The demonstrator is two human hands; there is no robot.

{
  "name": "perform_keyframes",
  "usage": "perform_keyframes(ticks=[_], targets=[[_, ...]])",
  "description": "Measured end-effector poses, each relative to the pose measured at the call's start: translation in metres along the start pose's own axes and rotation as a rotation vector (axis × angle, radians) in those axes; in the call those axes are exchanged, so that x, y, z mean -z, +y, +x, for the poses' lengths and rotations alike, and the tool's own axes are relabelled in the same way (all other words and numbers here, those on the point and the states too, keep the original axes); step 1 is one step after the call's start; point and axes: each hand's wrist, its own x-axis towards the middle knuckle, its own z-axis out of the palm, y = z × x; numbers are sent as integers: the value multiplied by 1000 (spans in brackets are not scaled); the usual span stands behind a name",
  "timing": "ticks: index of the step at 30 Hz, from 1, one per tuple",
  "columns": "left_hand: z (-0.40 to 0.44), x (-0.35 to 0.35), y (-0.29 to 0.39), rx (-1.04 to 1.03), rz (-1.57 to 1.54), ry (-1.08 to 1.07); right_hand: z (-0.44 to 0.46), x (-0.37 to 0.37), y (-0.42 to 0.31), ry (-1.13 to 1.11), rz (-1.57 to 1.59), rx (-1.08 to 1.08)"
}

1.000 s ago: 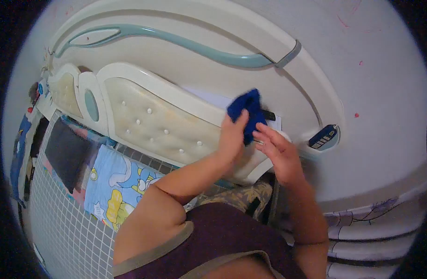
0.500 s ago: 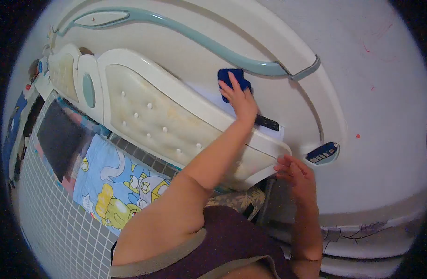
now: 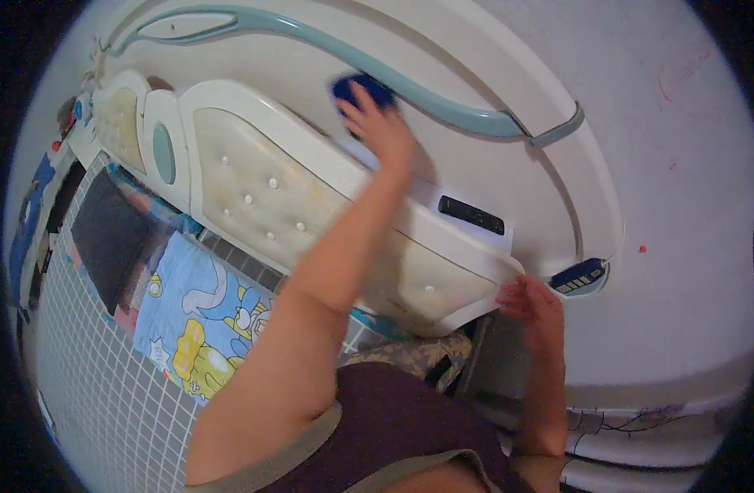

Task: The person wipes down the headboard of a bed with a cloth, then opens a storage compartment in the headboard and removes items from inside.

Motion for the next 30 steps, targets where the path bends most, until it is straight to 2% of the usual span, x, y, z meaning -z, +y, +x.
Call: perform_keyframes(ticks=[2, 6, 10, 12, 13, 15, 18, 19, 21, 22, 24, 25, 26, 28, 30], targets=[[-81, 6, 34, 148, -89, -277, 4, -16, 0, -62, -34, -18], [-79, -2, 39, 249, -149, -236, -2, -23, -6, -117, -229, 0], [37, 13, -5, 6, 112, -26, -17, -1, -15, -17, -328, 80], [120, 35, -26, -93, 146, 71, -24, 13, -15, 52, -288, 44], [158, 50, -33, -151, 41, 96, -27, 19, -14, 81, -270, 19], [209, 61, -48, 46, -161, 175, -25, 37, -2, 91, -179, -4], [213, 57, -65, -25, -14, 101, -20, 41, 6, 101, -92, -21], [176, 57, -39, 19, 37, 75, -16, 40, 6, 106, -76, -23], [98, 28, -22, -155, 7, 105, -4, 29, 7, 60, -96, -42], [48, 23, 8, -58, -6, 12, 0, 23, 9, 35, -109, -56], [-48, 6, 41, -62, -120, -116, 8, 13, 16, -49, -103, -58], [-92, -2, 56, 45, -200, -230, 12, 8, 17, -94, -98, -56], [-129, 0, 75, 49, -222, -357, 13, 3, 16, -108, -138, -51], [-162, 1, 104, 73, -295, -508, 11, -2, 9, -127, -219, -35], [-155, -10, 101, 67, -286, -384, 3, 8, 10, -49, -247, 25]])
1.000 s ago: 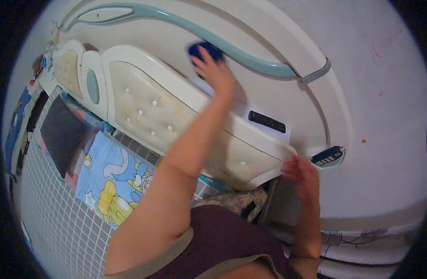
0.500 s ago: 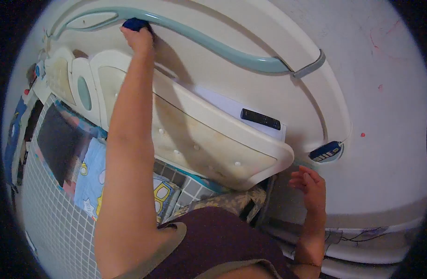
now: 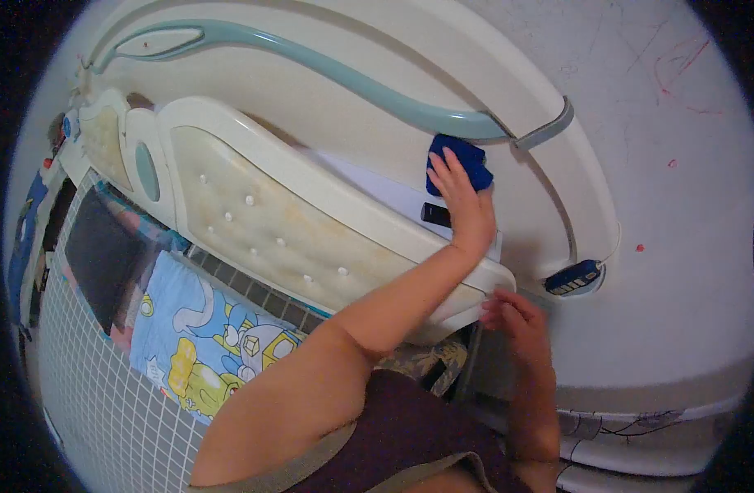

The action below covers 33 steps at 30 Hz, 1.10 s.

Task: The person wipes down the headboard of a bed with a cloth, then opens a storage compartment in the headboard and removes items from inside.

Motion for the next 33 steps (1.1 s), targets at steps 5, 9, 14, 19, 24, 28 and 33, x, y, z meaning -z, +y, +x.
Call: perform_keyframes(ticks=[5, 9, 14, 19, 24, 28, 33], targets=[[70, 58, -24, 68, 84, -29, -18, 34, -2, 170, 126, -35], [113, 98, -54, -53, 136, 224, -28, 70, 24, 271, 213, -31], [120, 75, -44, 118, -30, 481, -27, 73, 46, 250, 250, -56], [54, 36, -34, 68, 116, 225, -14, 45, 38, 217, 274, -142], [131, 96, -67, -58, 242, 323, -19, 39, 31, 202, 227, -78], [202, 149, -93, 60, 149, 406, -22, 50, 40, 237, 196, -88], [130, 109, -77, -1, 255, 279, -5, 41, 43, 203, 212, -87]])
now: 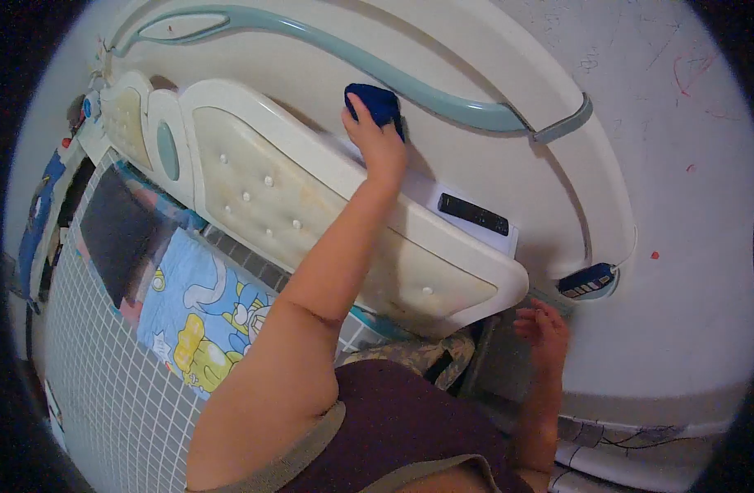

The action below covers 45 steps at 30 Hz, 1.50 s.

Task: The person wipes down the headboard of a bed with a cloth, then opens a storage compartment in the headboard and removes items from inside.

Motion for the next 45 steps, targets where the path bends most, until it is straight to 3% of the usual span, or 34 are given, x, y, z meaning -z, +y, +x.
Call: perform_keyframes(ticks=[4, 6, 9, 13, 15, 20, 24, 31, 34, 38, 39, 41, 44, 45], targets=[[64, 18, -21, 57, 27, 99, -9, -11, 0, -23, -64, 39], [81, 26, -21, 163, -106, 77, -14, -10, -1, 5, -54, 16], [33, 13, -17, -31, 103, 18, -8, -2, 4, 21, -72, -5], [30, 16, -6, -12, 46, 0, -7, -11, 0, 13, -53, -5], [66, 33, -3, 122, -10, 15, -12, -16, -1, -5, -62, 0], [14, 21, 6, 43, 42, -56, -2, -2, 11, -4, -135, 4], [57, 30, -5, 77, -5, 15, -19, -16, -3, 51, -114, 15], [22, 22, -2, 65, 55, -83, -9, -1, 14, -2, -122, 60], [71, 31, -24, 108, -94, -103, -20, -18, -2, 57, -31, 8], [33, 29, 1, 131, 39, -117, -13, -8, 8, 42, -98, 24], [15, 20, -5, 19, 47, -121, -11, -5, 12, 26, -109, 43], [23, 21, -8, 19, 32, -129, -12, -2, 13, 25, -100, 44], [85, 21, -44, 46, -87, 34, -23, -7, 6, 73, -75, -2], [96, 21, -46, 146, -154, 100, -25, -6, 2, 96, -103, -14]])
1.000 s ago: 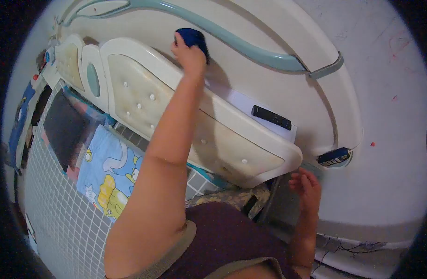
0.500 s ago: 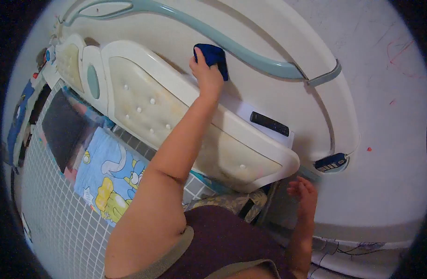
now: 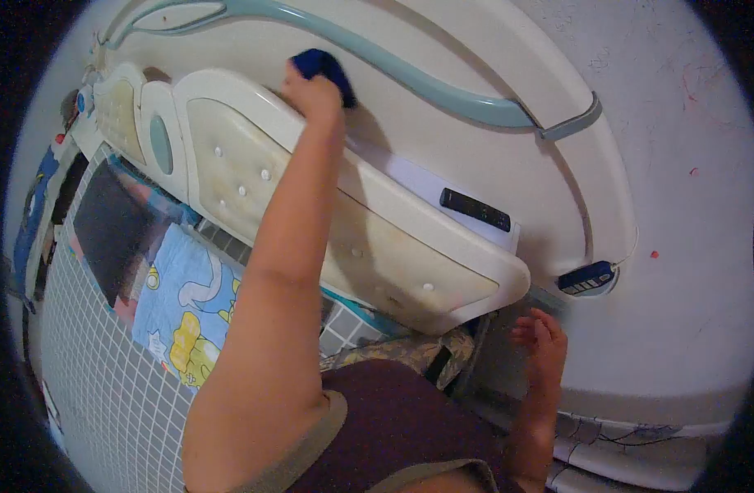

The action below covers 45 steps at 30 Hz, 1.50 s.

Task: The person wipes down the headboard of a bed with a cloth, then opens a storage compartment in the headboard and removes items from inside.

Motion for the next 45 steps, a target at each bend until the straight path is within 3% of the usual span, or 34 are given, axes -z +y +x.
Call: perform_keyframes(ticks=[2, 4, 8, 12, 14, 19, 24, 26, 29, 31, 33, 34, 36, 38, 39, 40, 42, 45], targets=[[4, 0, 16, 172, -128, 161, 2, 4, 2, 20, -23, -28], [-46, -12, 47, 176, 39, 154, 11, 9, 17, 26, -3, -54], [-143, -26, 55, 402, -81, 8, 21, -1, 22, -75, 35, -23], [-99, -25, 56, 596, -249, 143, 18, -12, 8, -105, -3, 13], [-37, -29, -4, 501, -211, 278, 17, -6, 9, -73, -9, 6], [92, 19, -2, 450, -383, 391, 22, 28, 30, 18, 49, 28], [7, -5, 13, 342, -240, 272, 50, 20, 45, -118, 24, 11], [-49, -14, 34, -38, 98, 84, 54, 2, 33, -151, 12, -3], [-34, -12, 50, -66, 39, 38, 39, -44, -12, -123, -25, -21], [20, -1, 42, -226, 89, 114, 37, -53, -26, -125, -42, 4], [95, 20, 42, -190, 60, 172, 36, -50, -32, -83, -82, 75], [151, 23, 8, -184, -35, 226, 36, -47, -33, -66, -105, 107], [173, 53, 50, 27, -316, 282, 52, -25, -22, -28, -167, 106], [191, 54, 38, 172, -382, 298, 56, -31, -22, 0, -179, 120], [183, 53, 31, 75, -200, 243, 55, -37, -32, 11, -162, 143], [151, 49, 41, -18, -22, 189, 55, -46, -45, 23, -146, 170], [95, 31, 35, -224, 45, 134, 51, -72, -69, 48, -217, 416], [104, 42, 33, -181, -2, -16, 46, -110, -111, 61, -417, 866]])
